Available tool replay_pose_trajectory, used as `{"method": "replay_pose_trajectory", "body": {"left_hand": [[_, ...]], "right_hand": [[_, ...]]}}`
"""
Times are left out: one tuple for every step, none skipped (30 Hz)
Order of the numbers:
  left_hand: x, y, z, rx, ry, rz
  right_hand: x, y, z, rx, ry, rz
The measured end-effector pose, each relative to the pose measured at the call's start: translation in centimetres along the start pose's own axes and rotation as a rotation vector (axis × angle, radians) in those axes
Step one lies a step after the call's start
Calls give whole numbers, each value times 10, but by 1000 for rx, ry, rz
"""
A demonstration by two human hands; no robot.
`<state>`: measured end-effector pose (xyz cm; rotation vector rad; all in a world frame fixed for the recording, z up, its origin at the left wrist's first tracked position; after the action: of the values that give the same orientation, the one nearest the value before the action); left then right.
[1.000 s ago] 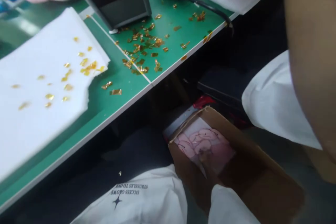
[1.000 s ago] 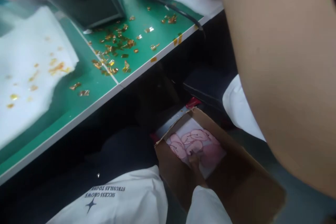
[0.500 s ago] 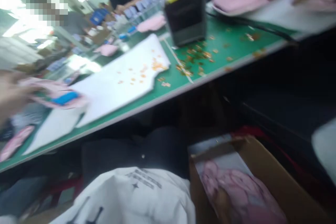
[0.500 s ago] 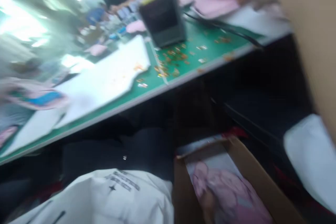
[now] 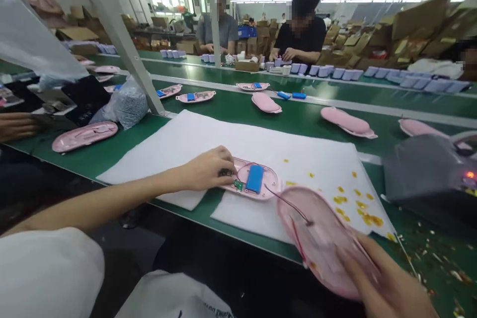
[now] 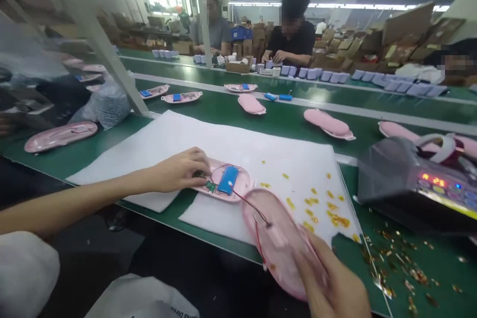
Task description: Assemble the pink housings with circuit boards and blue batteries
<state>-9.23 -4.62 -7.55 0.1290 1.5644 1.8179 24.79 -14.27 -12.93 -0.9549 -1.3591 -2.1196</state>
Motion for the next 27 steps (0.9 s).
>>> {"method": "replay_pose_trajectory", "body": {"left_hand": [[0,-1,4,28,-66,-48],[2,-2,7,47,-116,-104],[5,-3,9,51,-146,-169],[9,-3,10,44,-150,-251],[15,-4,11,24,-113,-356],[24,-4,11,-20,-30,-477],[34,-3,11,-86,82,-605],[44,-2,9,-170,195,-724],[51,0,6,-262,284,-809],[55,5,3,-359,319,-847],[56,11,0,-457,293,-826],[52,20,-3,-554,222,-743],[46,29,-6,-647,130,-611],[39,37,-9,-727,39,-455],[33,42,-13,-794,-34,-303],[28,46,-15,-847,-81,-180],[26,49,-17,-886,-104,-109],[26,51,-18,-917,-114,-109],[28,52,-19,-937,-116,-175],[32,53,-19,-943,-109,-293],[36,52,-17,-927,-91,-446],[41,49,-15,-891,-59,-615],[46,45,-13,-847,-7,-777],[52,40,-10,-797,72,-916],[57,33,-9,-745,170,-1035],[61,26,-8,-695,268,-1138],[64,19,-7,-644,350,-1219]], "right_hand": [[24,-20,23,62,73,34],[47,-40,44,130,130,60],[67,-58,61,201,172,85],[83,-74,75,267,189,107],[94,-86,86,317,183,122],[102,-94,93,355,169,134],[109,-98,99,380,156,139],[114,-101,102,397,151,133],[119,-101,104,398,161,118],[126,-100,104,385,187,93],[135,-99,104,365,231,63],[146,-99,102,345,288,37],[158,-100,99,326,358,13],[171,-102,95,309,434,-7],[183,-104,90,297,504,-22],[194,-106,86,287,564,-30],[203,-108,82,275,610,-29],[210,-110,79,269,641,-24],[215,-111,77,265,658,-15],[217,-112,76,266,663,-6],[217,-113,76,274,660,1],[216,-114,76,281,647,9],[214,-115,78,288,620,18],[212,-116,80,294,586,34],[209,-117,83,297,548,53],[207,-118,87,299,509,67],[205,-120,90,293,472,75]]}}
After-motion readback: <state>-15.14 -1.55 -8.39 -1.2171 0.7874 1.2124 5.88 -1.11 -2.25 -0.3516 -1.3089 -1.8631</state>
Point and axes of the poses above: each hand's wrist, its own z-axis towards the middle knuckle, its own y-axis out of the back of the hand, x = y × z, the point moved 7 cm from there along z, towards the middle knuckle, and after that the axes turned 11 degrees about -x, right-handed, at the moved point
